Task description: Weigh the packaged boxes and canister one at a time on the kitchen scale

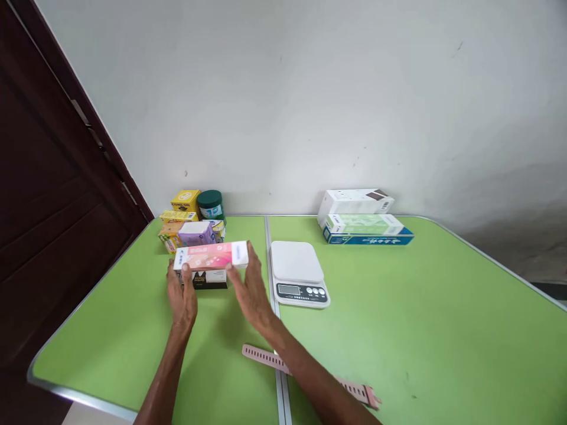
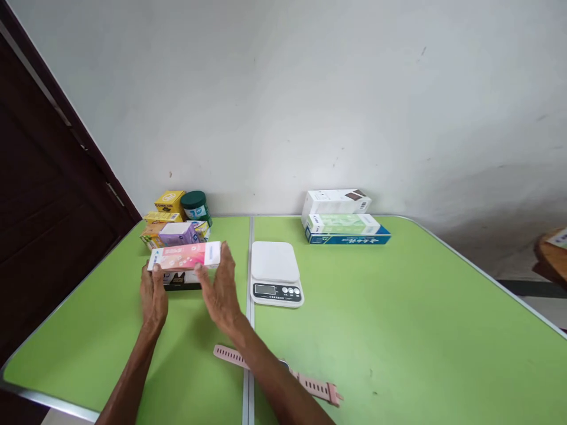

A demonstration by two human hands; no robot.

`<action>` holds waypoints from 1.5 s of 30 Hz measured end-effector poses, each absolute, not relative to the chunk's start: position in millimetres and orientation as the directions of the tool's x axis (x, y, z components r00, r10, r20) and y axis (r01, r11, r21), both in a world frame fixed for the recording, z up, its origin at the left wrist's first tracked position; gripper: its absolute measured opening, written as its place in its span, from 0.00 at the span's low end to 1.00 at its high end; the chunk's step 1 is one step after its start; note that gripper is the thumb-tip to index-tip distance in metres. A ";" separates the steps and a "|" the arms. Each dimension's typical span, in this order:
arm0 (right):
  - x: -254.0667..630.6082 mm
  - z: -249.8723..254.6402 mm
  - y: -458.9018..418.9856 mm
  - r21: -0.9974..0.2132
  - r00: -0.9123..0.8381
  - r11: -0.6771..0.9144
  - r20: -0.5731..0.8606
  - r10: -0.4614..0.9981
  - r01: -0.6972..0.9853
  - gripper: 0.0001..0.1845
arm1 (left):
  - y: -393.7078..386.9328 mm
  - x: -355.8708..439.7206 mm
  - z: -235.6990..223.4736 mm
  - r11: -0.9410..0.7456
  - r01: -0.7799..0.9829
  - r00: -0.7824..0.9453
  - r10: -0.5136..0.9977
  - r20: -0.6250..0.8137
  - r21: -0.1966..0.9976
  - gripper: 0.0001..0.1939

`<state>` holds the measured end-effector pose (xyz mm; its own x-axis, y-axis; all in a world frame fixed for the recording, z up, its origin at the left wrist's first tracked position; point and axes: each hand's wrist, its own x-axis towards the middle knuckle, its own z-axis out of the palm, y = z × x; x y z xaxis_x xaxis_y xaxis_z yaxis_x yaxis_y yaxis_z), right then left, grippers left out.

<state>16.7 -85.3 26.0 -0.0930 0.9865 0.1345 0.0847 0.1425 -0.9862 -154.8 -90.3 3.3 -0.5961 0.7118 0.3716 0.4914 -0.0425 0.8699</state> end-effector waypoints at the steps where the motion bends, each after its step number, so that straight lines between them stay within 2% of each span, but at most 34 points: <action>1: 31.3 32.0 -82.1 -0.985 -0.054 0.141 0.136 0.989 0.096 0.60 | -89.5 -141.1 5.2 -0.085 0.482 -0.552 0.743 0.378 0.872 0.37; 6: 114.8 37.0 -68.7 -0.982 0.178 0.119 0.144 0.973 0.147 0.58 | -77.3 -69.0 1.1 -0.164 0.442 -0.317 0.891 0.324 0.882 0.40; 12: 185.8 -1.0 -58.3 -0.976 0.324 0.029 0.100 0.941 0.218 0.57 | -58.8 -13.6 -15.8 -0.142 0.471 -0.151 0.959 0.238 0.871 0.42; 19: 210.5 -51.8 -41.3 -0.972 0.307 0.052 0.123 0.944 0.229 0.44 | -50.3 -9.2 -40.3 -0.092 0.503 -0.124 0.976 0.178 0.859 0.40; 24: 226.6 -73.4 -33.1 -0.992 0.403 0.117 0.091 0.911 -0.039 0.41 | -42.4 -27.6 -52.3 -0.065 0.273 -0.184 0.976 0.118 0.960 0.42; 26: 231.9 -75.6 -32.4 -0.987 0.415 0.128 0.076 0.907 -0.097 0.39 | -39.0 -32.0 -56.5 -0.064 0.200 -0.214 0.971 0.107 0.978 0.43; 29: 233.8 -73.8 -35.0 -0.989 0.407 0.139 0.107 0.907 -0.051 0.36 | -36.6 -33.4 -61.6 -0.077 0.167 -0.245 0.963 0.117 0.983 0.43; 36: 226.9 -67.4 -40.6 -0.989 0.424 0.138 0.145 0.894 0.048 0.36 | -37.3 -32.1 -61.7 -0.093 0.162 -0.272 0.953 0.135 0.982 0.43; 40: 224.5 -63.7 -46.0 -0.984 0.452 0.159 0.176 0.875 0.075 0.38 | -46.0 -29.2 -54.1 -0.126 0.274 -0.239 0.951 0.195 0.953 0.46; 45: 203.2 -51.8 -65.0 -0.971 0.442 0.167 0.226 0.868 0.168 0.38 | -68.9 -12.7 -45.0 -0.200 0.429 -0.074 0.964 0.256 0.881 0.42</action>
